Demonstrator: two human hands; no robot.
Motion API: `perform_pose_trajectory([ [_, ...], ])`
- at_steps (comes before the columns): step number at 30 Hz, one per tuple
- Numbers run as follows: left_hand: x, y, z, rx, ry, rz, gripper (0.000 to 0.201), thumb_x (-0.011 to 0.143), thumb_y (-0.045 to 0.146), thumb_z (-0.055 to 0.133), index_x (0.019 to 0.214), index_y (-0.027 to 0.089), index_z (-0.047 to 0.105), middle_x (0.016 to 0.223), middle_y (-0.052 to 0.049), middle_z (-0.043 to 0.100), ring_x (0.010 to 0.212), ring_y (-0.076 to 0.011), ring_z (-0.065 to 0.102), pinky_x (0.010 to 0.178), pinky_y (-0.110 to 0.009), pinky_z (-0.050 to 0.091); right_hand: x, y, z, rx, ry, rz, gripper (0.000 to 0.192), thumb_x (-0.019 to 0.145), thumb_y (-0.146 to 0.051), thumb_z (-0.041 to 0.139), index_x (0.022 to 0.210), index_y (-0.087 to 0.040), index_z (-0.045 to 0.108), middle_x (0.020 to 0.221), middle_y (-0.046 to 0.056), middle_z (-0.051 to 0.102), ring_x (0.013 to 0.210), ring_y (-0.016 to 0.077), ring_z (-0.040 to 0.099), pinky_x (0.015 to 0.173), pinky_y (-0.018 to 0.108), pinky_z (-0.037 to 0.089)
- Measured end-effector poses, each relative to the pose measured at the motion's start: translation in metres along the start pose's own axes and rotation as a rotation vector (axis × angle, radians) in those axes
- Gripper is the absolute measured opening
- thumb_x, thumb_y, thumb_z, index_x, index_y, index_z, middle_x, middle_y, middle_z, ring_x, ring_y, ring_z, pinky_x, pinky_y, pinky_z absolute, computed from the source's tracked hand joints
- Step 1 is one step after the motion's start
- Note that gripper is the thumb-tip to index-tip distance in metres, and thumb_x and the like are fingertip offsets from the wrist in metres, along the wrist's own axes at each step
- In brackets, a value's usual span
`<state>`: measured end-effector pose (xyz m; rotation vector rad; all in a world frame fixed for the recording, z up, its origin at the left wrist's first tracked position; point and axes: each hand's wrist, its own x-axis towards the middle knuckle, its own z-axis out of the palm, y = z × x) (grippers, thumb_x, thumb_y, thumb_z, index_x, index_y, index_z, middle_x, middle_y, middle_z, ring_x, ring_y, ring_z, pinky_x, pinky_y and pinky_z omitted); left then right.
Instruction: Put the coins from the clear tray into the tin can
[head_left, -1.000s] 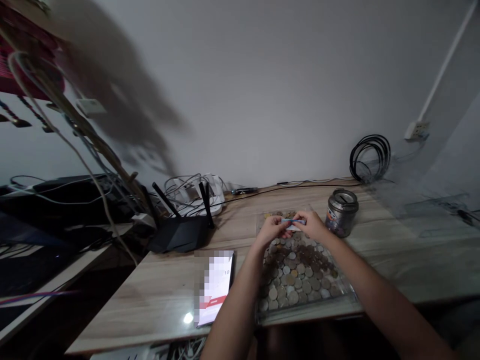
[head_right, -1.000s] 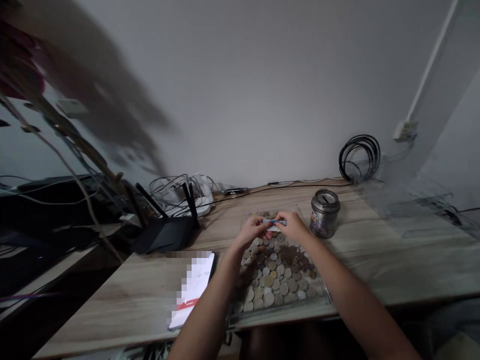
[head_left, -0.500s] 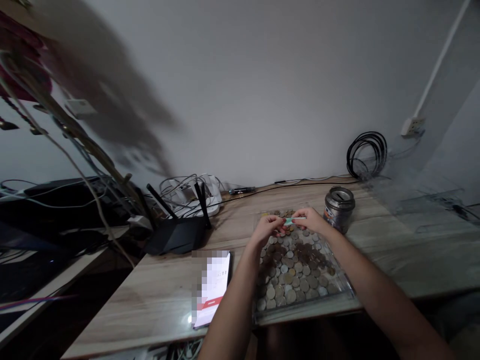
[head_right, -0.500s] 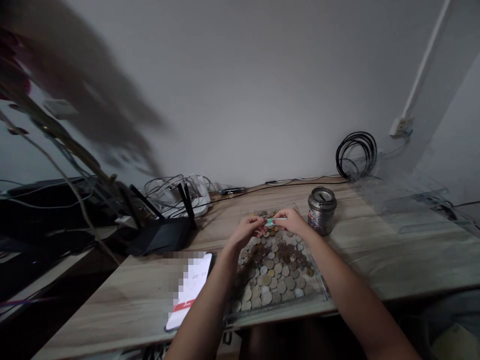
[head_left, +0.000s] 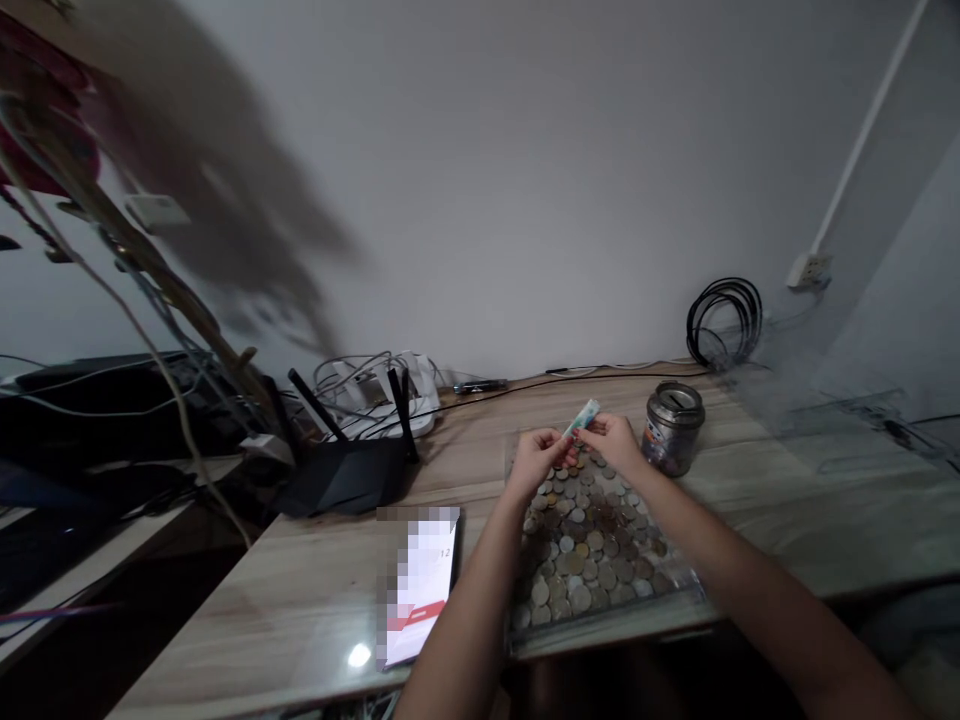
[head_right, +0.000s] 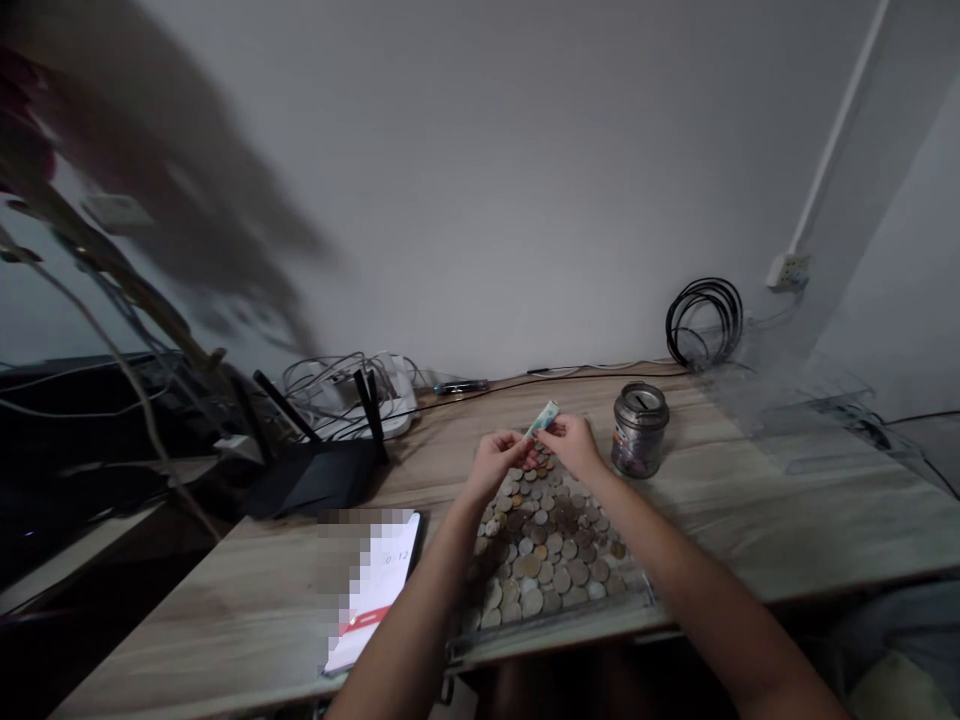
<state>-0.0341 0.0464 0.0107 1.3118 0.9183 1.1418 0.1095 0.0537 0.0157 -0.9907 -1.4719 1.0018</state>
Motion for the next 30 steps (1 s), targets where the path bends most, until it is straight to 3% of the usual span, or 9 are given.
perform_pose_trajectory([
  [3,-0.001,0.0,0.004,0.032,-0.055,0.005,0.036,0.062,0.049,0.068,0.067,0.014,0.062,0.062,-0.003,0.066,0.053,-0.0137,0.06,0.05,-0.023,0.044,-0.005,-0.026,-0.019,-0.229,0.147,-0.148,0.028,0.066,-0.041,0.062,0.069,-0.013,0.065,0.066,0.006,0.067,0.059,0.0169,0.06,0.053,0.025,0.046],
  [7,0.003,-0.009,0.004,0.199,-0.046,0.025,0.029,0.067,0.043,0.062,0.064,0.014,0.06,0.059,-0.003,0.065,0.053,-0.0133,0.06,0.05,-0.022,0.042,0.004,-0.058,-0.092,-0.429,0.419,-0.239,0.032,0.067,-0.036,0.06,0.086,-0.011,0.065,0.067,0.006,0.066,0.057,0.0151,0.059,0.054,0.024,0.044],
  [8,0.005,-0.012,0.003,0.246,-0.024,0.033,0.027,0.068,0.041,0.061,0.063,0.014,0.059,0.058,-0.003,0.064,0.053,-0.0133,0.059,0.05,-0.022,0.042,0.01,-0.061,-0.113,-0.512,0.463,-0.227,0.037,0.065,-0.034,0.061,0.094,-0.011,0.063,0.065,0.005,0.065,0.055,0.0145,0.057,0.052,0.023,0.042],
  [10,0.009,-0.017,-0.001,0.312,0.031,0.056,0.024,0.07,0.037,0.057,0.062,0.014,0.059,0.057,-0.002,0.063,0.053,-0.0131,0.058,0.05,-0.022,0.041,0.021,-0.062,-0.146,-0.765,0.474,-0.136,0.034,0.062,-0.028,0.061,0.092,-0.012,0.064,0.062,0.003,0.063,0.054,0.0137,0.055,0.052,0.022,0.04],
  [12,0.013,-0.02,-0.004,0.363,0.088,0.09,0.023,0.071,0.034,0.052,0.062,0.014,0.06,0.056,-0.002,0.061,0.053,-0.0125,0.056,0.05,-0.022,0.04,0.028,-0.058,-0.163,-1.006,0.427,0.006,0.026,0.06,-0.024,0.061,0.084,-0.014,0.065,0.065,0.004,0.064,0.057,0.0146,0.056,0.053,0.023,0.038],
  [16,0.015,-0.021,-0.008,0.45,0.158,0.16,0.025,0.071,0.033,0.05,0.06,0.014,0.061,0.055,-0.001,0.059,0.051,-0.0109,0.051,0.049,-0.021,0.037,0.031,-0.054,-0.16,-1.275,0.401,0.19,0.023,0.061,-0.024,0.06,0.081,-0.016,0.065,0.08,0.01,0.066,0.073,0.0197,0.06,0.059,0.025,0.039],
  [30,0.018,-0.023,-0.009,0.417,0.211,0.16,0.027,0.068,0.035,0.05,0.063,0.013,0.065,0.057,-0.002,0.061,0.054,-0.0125,0.053,0.05,-0.021,0.038,0.022,-0.062,-0.141,-1.437,0.317,0.254,0.03,0.072,-0.029,0.055,0.099,-0.02,0.064,0.093,0.011,0.066,0.086,0.0235,0.06,0.066,0.028,0.041],
])
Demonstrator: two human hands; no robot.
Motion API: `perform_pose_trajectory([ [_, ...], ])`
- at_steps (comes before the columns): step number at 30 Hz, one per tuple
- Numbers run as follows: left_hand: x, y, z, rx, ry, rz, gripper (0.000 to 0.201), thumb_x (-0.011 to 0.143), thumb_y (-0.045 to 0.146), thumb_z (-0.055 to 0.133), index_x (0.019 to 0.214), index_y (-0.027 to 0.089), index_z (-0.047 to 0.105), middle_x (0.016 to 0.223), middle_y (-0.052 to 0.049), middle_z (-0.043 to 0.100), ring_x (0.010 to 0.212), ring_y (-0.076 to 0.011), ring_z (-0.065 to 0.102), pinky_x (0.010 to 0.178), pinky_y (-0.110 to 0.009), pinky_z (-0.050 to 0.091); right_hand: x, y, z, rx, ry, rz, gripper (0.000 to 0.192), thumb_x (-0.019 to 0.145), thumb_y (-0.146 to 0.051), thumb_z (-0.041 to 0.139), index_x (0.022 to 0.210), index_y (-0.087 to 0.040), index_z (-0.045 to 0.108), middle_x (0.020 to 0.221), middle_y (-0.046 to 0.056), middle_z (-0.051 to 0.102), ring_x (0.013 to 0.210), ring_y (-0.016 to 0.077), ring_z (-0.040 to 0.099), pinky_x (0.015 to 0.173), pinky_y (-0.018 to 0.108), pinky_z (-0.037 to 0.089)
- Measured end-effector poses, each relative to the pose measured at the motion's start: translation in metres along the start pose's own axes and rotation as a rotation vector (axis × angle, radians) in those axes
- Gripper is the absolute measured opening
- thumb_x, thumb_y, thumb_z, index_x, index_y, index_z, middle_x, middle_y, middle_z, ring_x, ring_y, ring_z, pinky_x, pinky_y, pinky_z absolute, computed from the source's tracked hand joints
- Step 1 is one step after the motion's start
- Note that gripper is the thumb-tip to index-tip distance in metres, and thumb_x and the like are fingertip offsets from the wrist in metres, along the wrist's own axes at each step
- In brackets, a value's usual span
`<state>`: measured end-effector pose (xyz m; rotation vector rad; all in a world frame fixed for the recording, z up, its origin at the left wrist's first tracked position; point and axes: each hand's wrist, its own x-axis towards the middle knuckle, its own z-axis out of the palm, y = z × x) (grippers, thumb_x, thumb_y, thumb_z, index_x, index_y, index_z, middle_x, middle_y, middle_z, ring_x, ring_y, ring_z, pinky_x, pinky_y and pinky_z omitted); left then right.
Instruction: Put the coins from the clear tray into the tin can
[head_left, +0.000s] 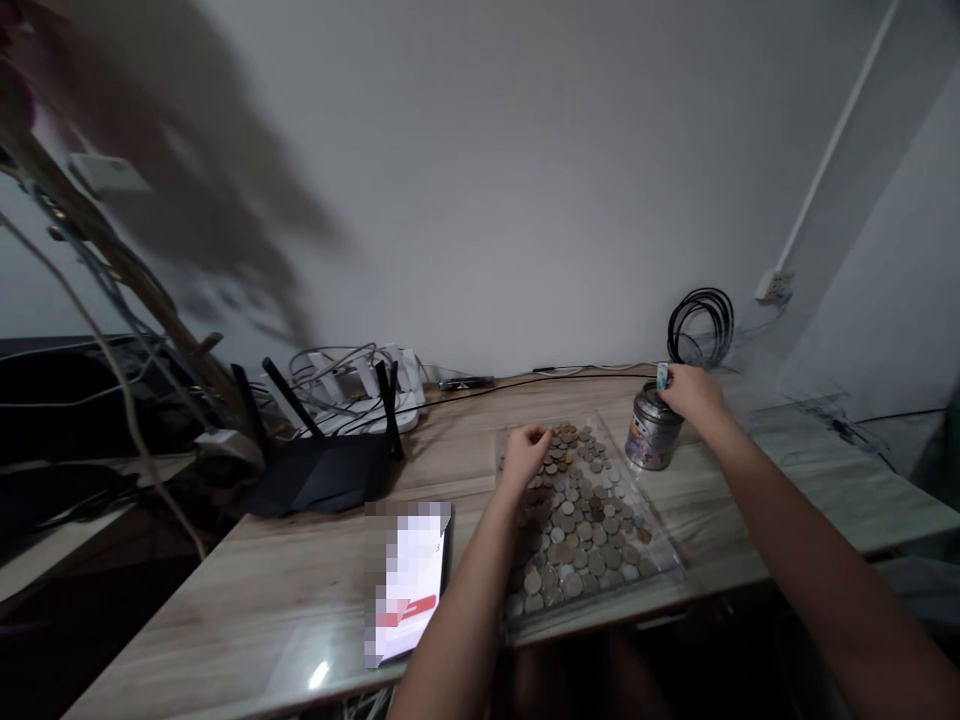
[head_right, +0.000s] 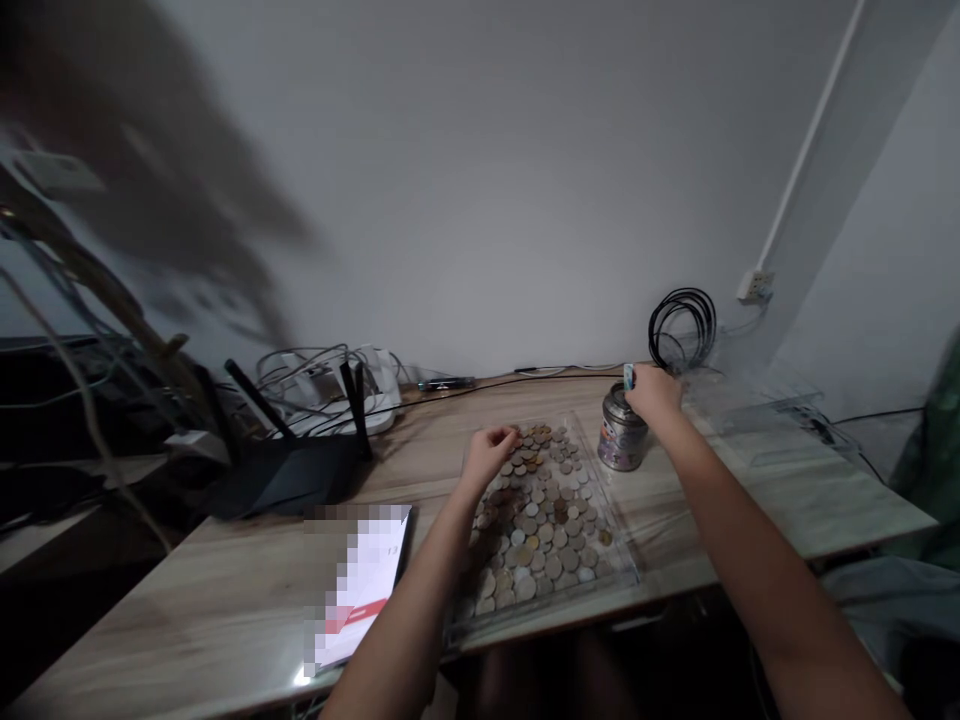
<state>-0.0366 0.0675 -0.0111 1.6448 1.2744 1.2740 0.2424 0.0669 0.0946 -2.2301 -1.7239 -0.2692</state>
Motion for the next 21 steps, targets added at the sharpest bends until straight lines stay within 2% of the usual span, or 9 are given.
perform_pose_trajectory([
  [4,0.0,0.001,0.0,-0.026,0.007,-0.022,0.026,0.068,0.035,0.051,0.063,0.014,0.065,0.055,-0.001,0.059,0.053,-0.0121,0.052,0.049,-0.021,0.038,-0.009,0.005,0.001,0.01,0.122,-0.114,0.051,0.076,-0.034,0.054,0.125,-0.021,0.051,0.103,0.011,0.065,0.088,0.0228,0.06,0.067,0.029,0.041],
  [7,0.0,0.001,0.0,-0.026,0.012,-0.024,0.026,0.068,0.036,0.051,0.063,0.014,0.065,0.056,-0.001,0.059,0.053,-0.012,0.051,0.049,-0.021,0.038,-0.017,0.012,0.006,-0.008,0.22,-0.287,0.039,0.085,-0.033,0.042,0.119,-0.021,0.056,0.11,0.011,0.063,0.096,0.0222,0.057,0.075,0.032,0.039],
  [10,0.0,-0.001,0.0,-0.019,0.015,-0.02,0.026,0.067,0.036,0.051,0.062,0.014,0.065,0.057,-0.001,0.061,0.054,-0.0122,0.052,0.049,-0.021,0.038,-0.026,0.018,0.012,-0.057,0.226,-0.357,0.037,0.089,-0.037,0.036,0.104,-0.02,0.065,0.114,0.012,0.06,0.104,0.0244,0.052,0.082,0.036,0.037],
  [12,0.001,-0.003,0.0,-0.017,0.015,-0.016,0.025,0.067,0.035,0.051,0.062,0.014,0.064,0.058,-0.002,0.061,0.055,-0.0125,0.052,0.05,-0.021,0.039,-0.03,0.02,0.014,-0.04,0.268,-0.362,0.039,0.089,-0.038,0.035,0.111,-0.019,0.062,0.123,0.013,0.055,0.11,0.0251,0.049,0.085,0.038,0.036],
  [15,0.001,-0.005,0.0,-0.022,0.006,-0.011,0.026,0.068,0.034,0.049,0.062,0.014,0.064,0.059,-0.002,0.061,0.055,-0.0124,0.053,0.05,-0.021,0.039,-0.033,0.022,0.014,0.026,0.368,-0.454,0.045,0.09,-0.035,0.033,0.129,-0.016,0.047,0.133,0.013,0.046,0.12,0.024,0.041,0.093,0.04,0.031],
  [18,0.002,-0.006,0.001,-0.033,-0.001,-0.016,0.026,0.068,0.034,0.049,0.062,0.014,0.064,0.057,-0.001,0.06,0.053,-0.0119,0.052,0.049,-0.021,0.038,-0.032,0.025,0.018,0.034,0.322,-0.55,0.042,0.091,-0.033,0.03,0.122,-0.016,0.053,0.128,0.012,0.052,0.123,0.0229,0.039,0.098,0.045,0.024],
  [21,0.003,-0.007,0.001,-0.045,-0.002,-0.024,0.027,0.068,0.034,0.05,0.063,0.014,0.065,0.055,-0.001,0.059,0.053,-0.0119,0.052,0.048,-0.02,0.038,-0.032,0.031,0.024,0.069,0.231,-0.552,0.042,0.092,-0.033,0.026,0.114,-0.017,0.058,0.12,0.01,0.059,0.118,0.0217,0.045,0.098,0.046,0.025],
])
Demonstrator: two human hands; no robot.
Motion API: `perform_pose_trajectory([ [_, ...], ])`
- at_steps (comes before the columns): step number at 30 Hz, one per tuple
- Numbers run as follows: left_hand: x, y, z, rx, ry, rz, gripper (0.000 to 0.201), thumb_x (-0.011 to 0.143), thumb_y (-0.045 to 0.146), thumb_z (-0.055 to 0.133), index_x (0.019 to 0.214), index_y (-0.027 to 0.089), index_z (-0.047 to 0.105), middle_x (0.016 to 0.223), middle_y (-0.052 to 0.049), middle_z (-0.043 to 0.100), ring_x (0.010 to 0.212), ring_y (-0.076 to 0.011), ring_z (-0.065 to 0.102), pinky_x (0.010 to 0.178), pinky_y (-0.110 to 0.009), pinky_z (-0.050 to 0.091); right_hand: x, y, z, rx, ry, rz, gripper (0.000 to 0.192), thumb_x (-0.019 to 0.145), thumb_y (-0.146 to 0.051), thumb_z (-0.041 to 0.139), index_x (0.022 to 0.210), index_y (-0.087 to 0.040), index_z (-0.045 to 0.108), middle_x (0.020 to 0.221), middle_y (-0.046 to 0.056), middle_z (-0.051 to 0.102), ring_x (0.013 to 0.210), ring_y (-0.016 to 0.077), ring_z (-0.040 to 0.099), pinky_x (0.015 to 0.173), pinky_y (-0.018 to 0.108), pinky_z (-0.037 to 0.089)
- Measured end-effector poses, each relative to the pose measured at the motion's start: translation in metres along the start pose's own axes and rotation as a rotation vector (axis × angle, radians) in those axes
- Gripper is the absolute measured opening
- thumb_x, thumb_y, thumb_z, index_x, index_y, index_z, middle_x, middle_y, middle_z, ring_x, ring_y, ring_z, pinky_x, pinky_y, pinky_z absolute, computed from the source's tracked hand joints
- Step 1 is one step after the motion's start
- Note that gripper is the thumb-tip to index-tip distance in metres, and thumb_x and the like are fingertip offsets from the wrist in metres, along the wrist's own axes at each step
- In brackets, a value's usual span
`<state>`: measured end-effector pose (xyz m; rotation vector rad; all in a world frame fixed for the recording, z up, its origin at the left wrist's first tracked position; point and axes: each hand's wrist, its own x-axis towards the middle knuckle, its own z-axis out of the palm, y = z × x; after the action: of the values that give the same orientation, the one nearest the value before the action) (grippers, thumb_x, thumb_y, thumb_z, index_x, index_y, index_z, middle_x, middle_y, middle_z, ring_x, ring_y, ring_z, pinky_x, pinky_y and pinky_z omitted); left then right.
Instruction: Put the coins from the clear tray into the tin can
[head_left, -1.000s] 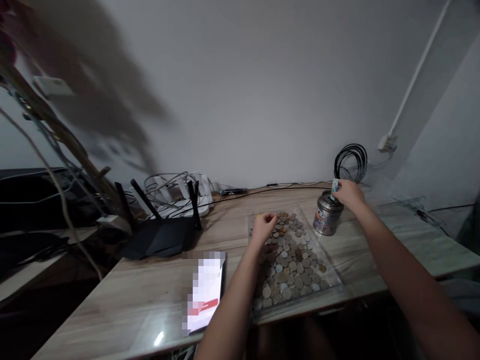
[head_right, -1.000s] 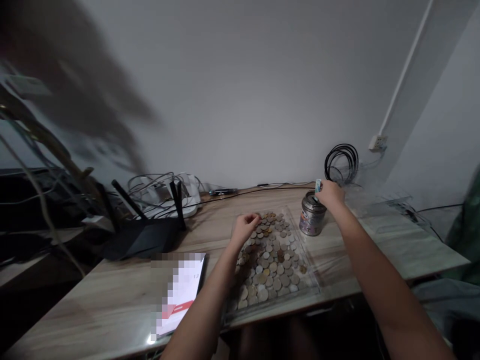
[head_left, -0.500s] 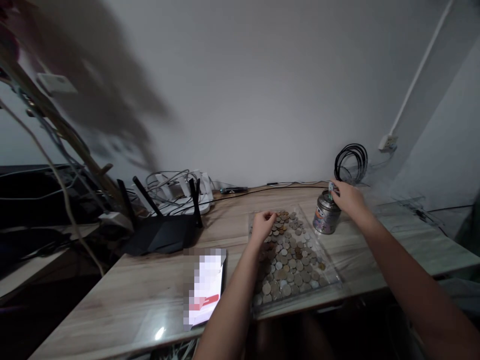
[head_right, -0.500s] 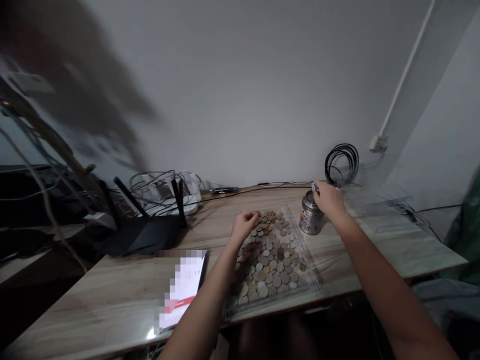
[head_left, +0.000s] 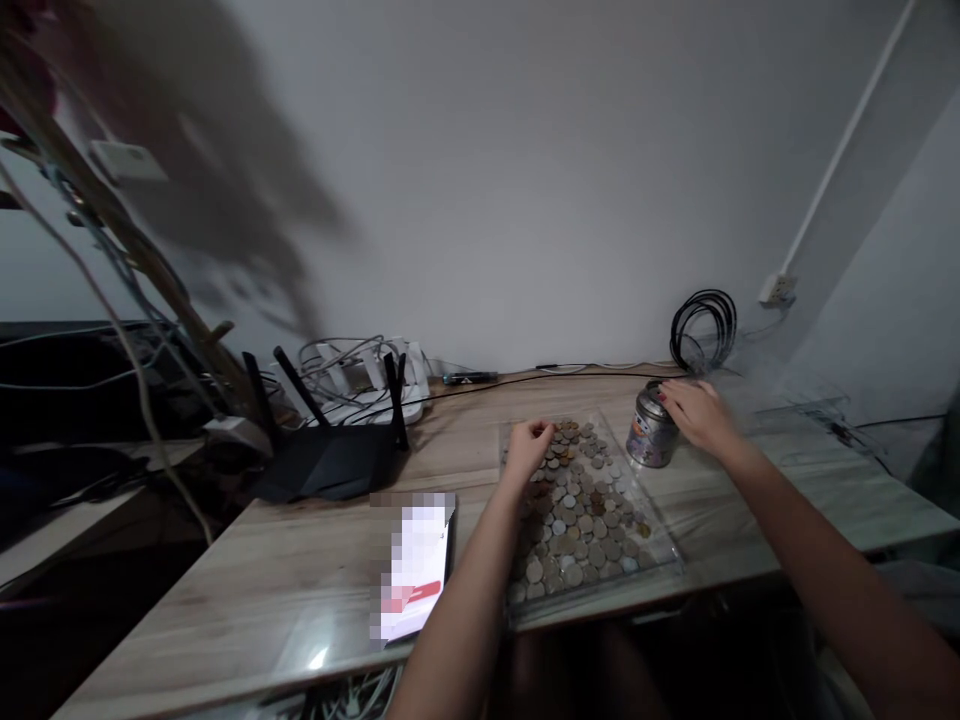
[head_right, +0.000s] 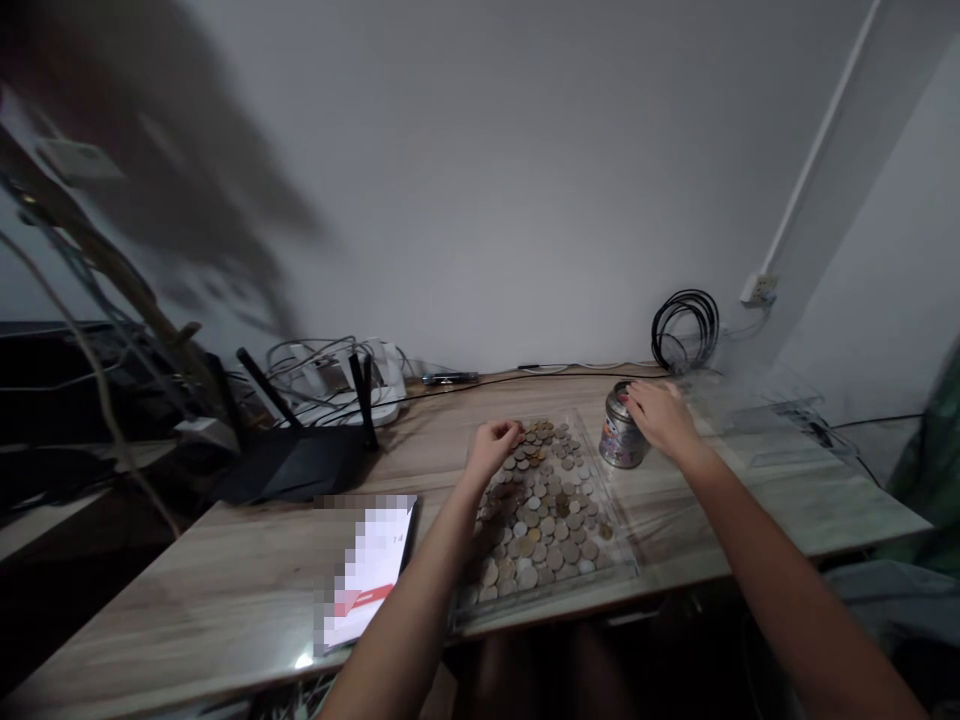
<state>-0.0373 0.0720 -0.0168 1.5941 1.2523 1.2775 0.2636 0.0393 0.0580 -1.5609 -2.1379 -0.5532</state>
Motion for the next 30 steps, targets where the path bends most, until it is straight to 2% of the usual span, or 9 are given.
perform_pose_trajectory([
  [4,0.0,0.0,0.001,-0.011,0.005,-0.001,0.027,0.068,0.035,0.05,0.064,0.013,0.066,0.057,-0.001,0.06,0.054,-0.0121,0.053,0.049,-0.021,0.039,-0.006,0.005,0.003,0.079,0.129,0.054,0.045,0.091,-0.031,0.026,0.127,-0.016,0.048,0.124,0.011,0.056,0.12,0.0203,0.043,0.098,0.042,0.026],
  [9,-0.001,0.002,0.0,-0.016,-0.001,-0.009,0.029,0.071,0.036,0.049,0.066,0.014,0.066,0.059,-0.002,0.062,0.058,-0.014,0.056,0.052,-0.023,0.041,-0.004,0.005,0.008,0.128,0.058,0.057,0.045,0.091,-0.031,0.026,0.127,-0.016,0.049,0.113,0.01,0.062,0.106,0.0207,0.052,0.094,0.04,0.031],
  [11,-0.002,0.002,-0.001,0.007,-0.003,-0.012,0.028,0.072,0.035,0.049,0.067,0.014,0.067,0.062,-0.003,0.064,0.061,-0.0152,0.058,0.055,-0.024,0.043,-0.001,0.002,0.007,0.136,0.101,0.095,0.045,0.09,-0.03,0.027,0.127,-0.016,0.049,0.114,0.011,0.06,0.106,0.0209,0.052,0.092,0.038,0.033],
  [16,-0.001,0.004,-0.002,0.059,0.013,0.043,0.018,0.071,0.027,0.054,0.074,0.016,0.068,0.076,-0.005,0.069,0.075,-0.018,0.061,0.071,-0.029,0.046,0.002,-0.029,0.0,0.059,0.11,0.179,0.042,0.089,-0.033,0.031,0.122,-0.018,0.054,0.109,0.011,0.063,0.109,0.0243,0.049,0.099,0.047,0.022],
  [19,0.002,0.003,-0.004,0.005,0.091,0.022,0.018,0.073,0.021,0.051,0.079,0.017,0.067,0.084,-0.006,0.069,0.084,-0.0187,0.061,0.08,-0.031,0.045,0.006,-0.062,0.012,0.166,0.113,0.12,0.042,0.089,-0.03,0.033,0.122,-0.016,0.054,0.114,0.011,0.06,0.109,0.0227,0.048,0.099,0.041,0.026],
  [21,0.005,0.001,-0.006,-0.029,0.153,-0.015,0.02,0.074,0.021,0.048,0.08,0.017,0.067,0.085,-0.006,0.069,0.086,-0.0184,0.061,0.081,-0.031,0.045,0.014,-0.085,0.033,0.304,-0.039,0.011,0.04,0.089,-0.031,0.035,0.119,-0.016,0.056,0.114,0.011,0.059,0.105,0.0205,0.051,0.093,0.034,0.034],
  [24,0.007,-0.003,-0.008,-0.088,0.216,-0.07,0.022,0.074,0.023,0.046,0.081,0.017,0.066,0.085,-0.006,0.068,0.086,-0.0176,0.061,0.078,-0.028,0.045,0.033,-0.115,0.074,0.404,-0.388,-0.113,0.04,0.086,-0.039,0.042,0.115,-0.017,0.059,0.113,0.011,0.058,0.102,0.0198,0.052,0.088,0.029,0.038],
  [27,0.007,-0.006,-0.009,-0.148,0.226,-0.123,0.024,0.073,0.026,0.047,0.084,0.016,0.066,0.086,-0.006,0.068,0.086,-0.0175,0.061,0.071,-0.026,0.046,0.05,-0.137,0.109,0.31,-0.577,-0.048,0.052,0.083,-0.049,0.045,0.123,-0.017,0.053,0.118,0.015,0.055,0.108,0.0252,0.05,0.089,0.035,0.038],
  [30,0.006,-0.006,-0.008,-0.165,0.206,-0.142,0.025,0.072,0.027,0.048,0.085,0.016,0.066,0.087,-0.007,0.068,0.086,-0.0179,0.061,0.068,-0.025,0.046,0.053,-0.156,0.128,0.199,-0.637,0.051,0.063,0.082,-0.059,0.039,0.135,-0.023,0.041,0.129,0.019,0.045,0.118,0.0338,0.041,0.093,0.049,0.032],
])
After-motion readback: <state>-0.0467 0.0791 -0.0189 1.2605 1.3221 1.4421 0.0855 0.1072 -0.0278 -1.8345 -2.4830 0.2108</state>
